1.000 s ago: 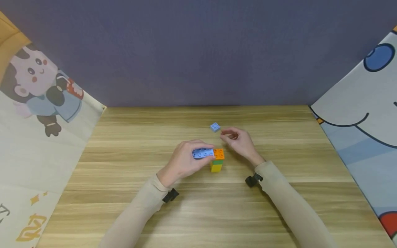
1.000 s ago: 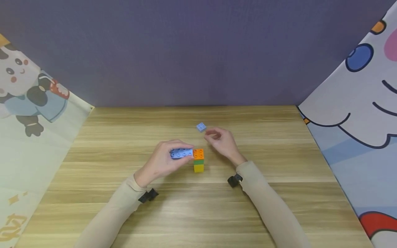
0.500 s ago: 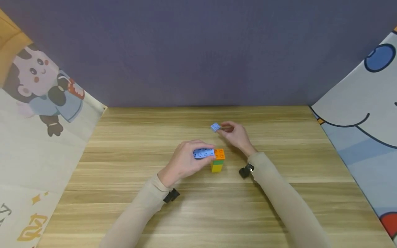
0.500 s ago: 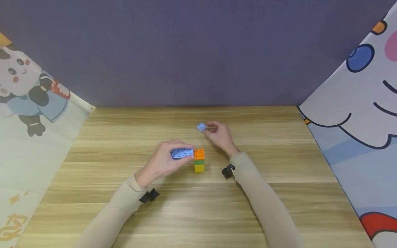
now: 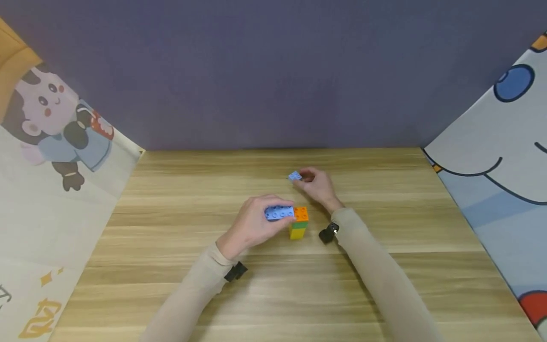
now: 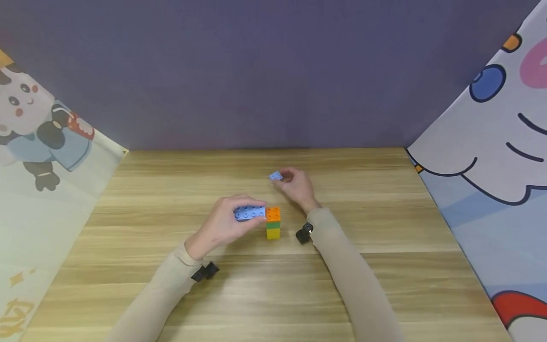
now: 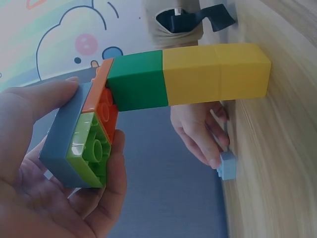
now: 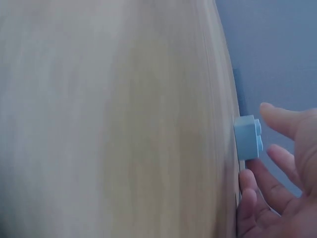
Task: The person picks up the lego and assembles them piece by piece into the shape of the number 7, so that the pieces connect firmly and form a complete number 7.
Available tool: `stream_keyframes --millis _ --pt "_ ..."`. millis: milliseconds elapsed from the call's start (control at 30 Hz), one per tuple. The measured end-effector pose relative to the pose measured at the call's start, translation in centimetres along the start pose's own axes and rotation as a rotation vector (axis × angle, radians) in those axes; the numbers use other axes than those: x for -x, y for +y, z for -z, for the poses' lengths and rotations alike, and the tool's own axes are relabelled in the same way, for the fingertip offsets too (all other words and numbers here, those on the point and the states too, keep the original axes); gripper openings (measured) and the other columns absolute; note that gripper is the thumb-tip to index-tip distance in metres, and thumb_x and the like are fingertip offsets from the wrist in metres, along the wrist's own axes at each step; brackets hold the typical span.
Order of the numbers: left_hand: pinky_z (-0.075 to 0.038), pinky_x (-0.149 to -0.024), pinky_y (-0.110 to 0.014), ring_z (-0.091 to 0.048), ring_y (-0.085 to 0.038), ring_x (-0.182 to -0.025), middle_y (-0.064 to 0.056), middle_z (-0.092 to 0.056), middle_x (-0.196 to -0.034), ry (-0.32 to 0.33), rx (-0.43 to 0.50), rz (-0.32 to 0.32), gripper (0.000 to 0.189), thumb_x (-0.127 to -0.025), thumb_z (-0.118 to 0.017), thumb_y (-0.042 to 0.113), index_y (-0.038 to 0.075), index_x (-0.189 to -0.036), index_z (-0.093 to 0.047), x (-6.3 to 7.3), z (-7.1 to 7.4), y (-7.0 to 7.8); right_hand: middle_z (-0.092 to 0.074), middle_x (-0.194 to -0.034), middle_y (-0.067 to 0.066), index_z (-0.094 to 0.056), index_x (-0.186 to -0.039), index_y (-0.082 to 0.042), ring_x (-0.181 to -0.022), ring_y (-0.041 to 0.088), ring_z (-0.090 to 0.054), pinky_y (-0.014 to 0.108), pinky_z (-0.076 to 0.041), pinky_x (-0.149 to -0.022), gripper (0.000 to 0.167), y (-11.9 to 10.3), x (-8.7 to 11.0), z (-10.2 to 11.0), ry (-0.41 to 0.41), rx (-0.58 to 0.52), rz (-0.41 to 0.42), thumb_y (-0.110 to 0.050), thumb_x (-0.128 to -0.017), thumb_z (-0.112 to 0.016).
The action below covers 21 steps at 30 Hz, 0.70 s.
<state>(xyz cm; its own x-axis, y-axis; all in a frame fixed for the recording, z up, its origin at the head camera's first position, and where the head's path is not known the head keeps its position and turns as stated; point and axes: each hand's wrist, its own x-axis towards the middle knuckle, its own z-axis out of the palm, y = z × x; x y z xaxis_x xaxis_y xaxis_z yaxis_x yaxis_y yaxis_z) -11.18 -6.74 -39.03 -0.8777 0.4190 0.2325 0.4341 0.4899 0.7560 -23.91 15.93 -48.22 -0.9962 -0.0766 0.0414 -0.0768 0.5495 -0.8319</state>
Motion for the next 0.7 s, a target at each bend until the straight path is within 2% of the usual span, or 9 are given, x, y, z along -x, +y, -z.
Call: stream_keyframes --millis 167,333,700 --pt "-0.057 -0.082 -0.026 -0.071 -0.012 -0.098 0.003 -0.08 -0.116 0.001 0.006 0.012 0.033 -0.089 -0.088 0.029 0.02 -0.121 -0.081 0.11 -0.04 -0.13 -0.077 -0.125 0.015 -0.074 -0.129 -0.008 -0.105 0.031 -0.07 0.043 -0.058 -0.09 0.048 -0.43 0.13 -0.6 0.02 0.031 -0.003 -0.034 -0.09 -0.086" --pt "-0.057 -0.081 -0.026 -0.071 -0.012 -0.096 0.003 -0.079 -0.116 -0.004 0.016 0.014 0.033 -0.09 -0.087 0.028 0.02 -0.122 -0.081 0.09 0.02 -0.1 -0.077 -0.126 0.016 -0.074 -0.129 -0.008 -0.107 0.031 -0.07 0.045 -0.058 -0.094 0.046 -0.5 -0.02 -0.82 0.022 0.07 -0.006 -0.031 -0.092 -0.084" --pt "-0.057 -0.08 -0.026 -0.071 -0.013 -0.096 0.002 -0.08 -0.116 -0.011 0.015 0.017 0.034 -0.09 -0.087 0.027 0.019 -0.122 -0.081 0.12 0.14 -0.14 -0.076 -0.127 0.018 -0.074 -0.131 -0.006 -0.11 0.033 -0.07 0.046 -0.059 -0.097 0.045 -0.18 -0.24 -0.66 0.022 0.071 -0.013 -0.029 -0.093 -0.083"
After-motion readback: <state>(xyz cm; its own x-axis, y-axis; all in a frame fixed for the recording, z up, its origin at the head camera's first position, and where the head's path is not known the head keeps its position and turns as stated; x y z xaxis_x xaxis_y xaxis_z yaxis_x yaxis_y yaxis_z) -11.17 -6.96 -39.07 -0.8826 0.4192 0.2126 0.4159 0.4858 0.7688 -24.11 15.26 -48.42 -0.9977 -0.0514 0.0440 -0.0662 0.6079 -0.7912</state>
